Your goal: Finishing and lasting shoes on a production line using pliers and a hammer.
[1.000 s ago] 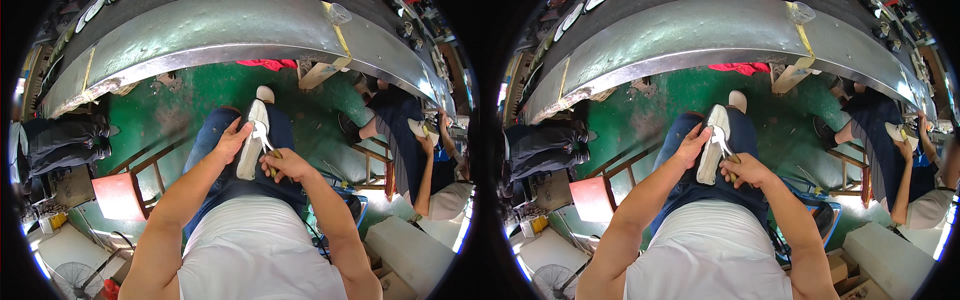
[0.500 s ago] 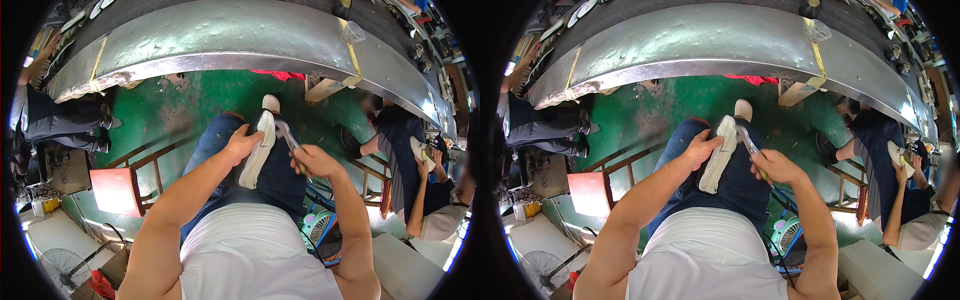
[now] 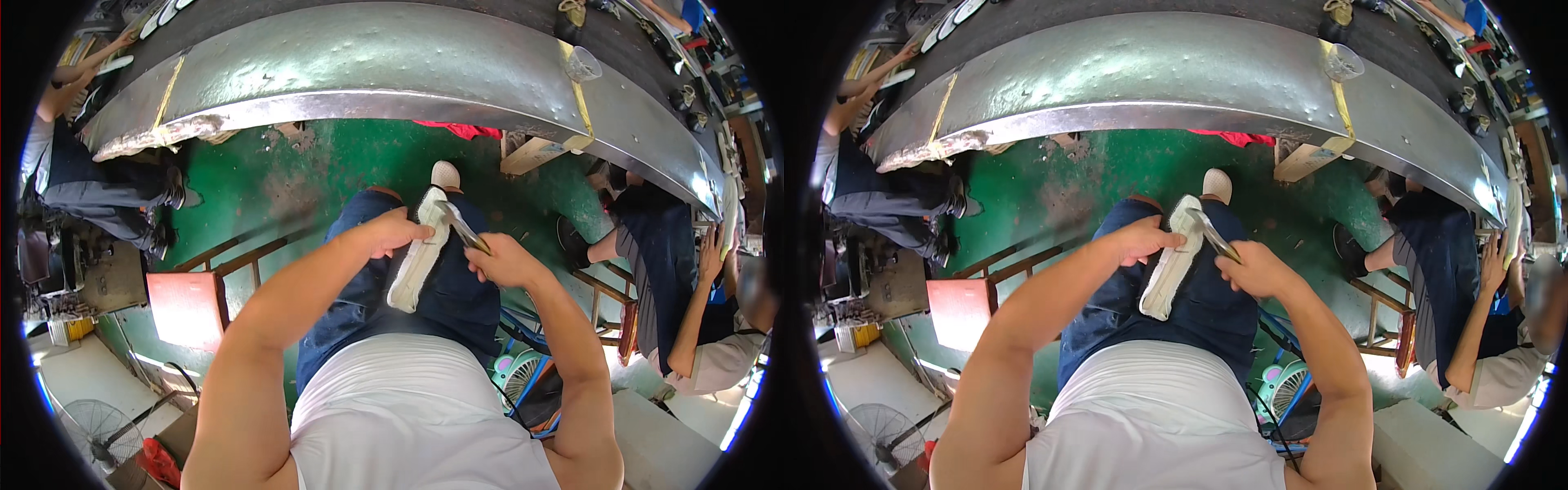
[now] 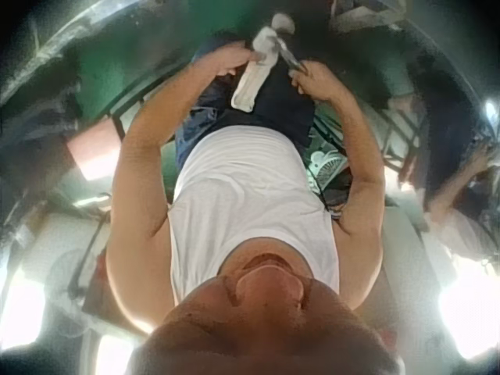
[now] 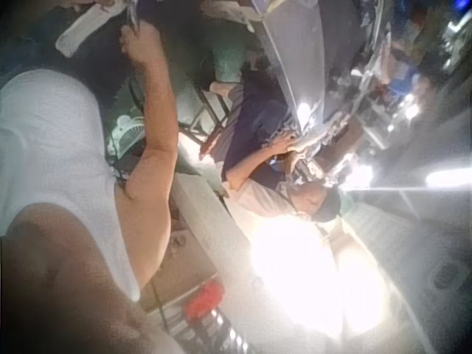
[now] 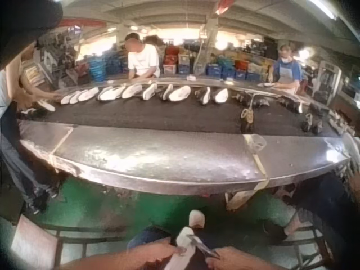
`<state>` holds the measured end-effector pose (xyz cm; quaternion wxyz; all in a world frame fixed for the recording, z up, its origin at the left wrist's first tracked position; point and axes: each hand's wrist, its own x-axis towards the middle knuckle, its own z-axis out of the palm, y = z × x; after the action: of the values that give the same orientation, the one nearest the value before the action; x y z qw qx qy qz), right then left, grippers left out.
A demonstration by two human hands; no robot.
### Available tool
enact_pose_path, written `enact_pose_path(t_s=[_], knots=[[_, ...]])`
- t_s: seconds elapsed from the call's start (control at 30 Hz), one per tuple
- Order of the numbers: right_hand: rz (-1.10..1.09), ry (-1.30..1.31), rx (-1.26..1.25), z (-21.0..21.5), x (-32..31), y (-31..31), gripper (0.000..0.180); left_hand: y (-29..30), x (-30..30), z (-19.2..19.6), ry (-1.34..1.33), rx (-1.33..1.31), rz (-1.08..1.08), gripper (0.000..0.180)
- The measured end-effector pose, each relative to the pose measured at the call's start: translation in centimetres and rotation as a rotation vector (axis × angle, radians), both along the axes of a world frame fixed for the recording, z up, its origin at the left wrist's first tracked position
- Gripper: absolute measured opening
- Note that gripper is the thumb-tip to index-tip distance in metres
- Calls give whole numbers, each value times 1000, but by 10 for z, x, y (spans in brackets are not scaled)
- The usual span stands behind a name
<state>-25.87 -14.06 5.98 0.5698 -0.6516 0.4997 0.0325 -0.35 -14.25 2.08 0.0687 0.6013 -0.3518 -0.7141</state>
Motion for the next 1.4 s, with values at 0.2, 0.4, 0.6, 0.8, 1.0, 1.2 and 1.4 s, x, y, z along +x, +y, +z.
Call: enact_pose_path(t_s=[0.2, 0.4, 0.6, 0.8, 1.0, 1.2, 1.4], knots=[[328, 17, -212, 11, -10, 41, 40, -20, 11, -11, 172, 221, -119, 48], [515, 386, -478, 29, 30, 48, 37, -20, 9, -4, 128, 195, -169, 52], [163, 21, -720, -31, 3, 87, 27, -11, 11, -22, 132, 80, -174, 72], [185, 191, -32, -5, -9, 75, 27, 39, 8, -2, 202, -263, -144, 95], [287, 332, -573, -3, 1, 121, 21, 63, -10, -36, 480, -215, 228, 94], [382, 299, -297, -2, -15, 109, 25, 80, -20, -56, 86, -592, 55, 95], [139, -298, 1165, -74, -53, 52, 37, 124, -8, -44, 43, -586, -89, 105]])
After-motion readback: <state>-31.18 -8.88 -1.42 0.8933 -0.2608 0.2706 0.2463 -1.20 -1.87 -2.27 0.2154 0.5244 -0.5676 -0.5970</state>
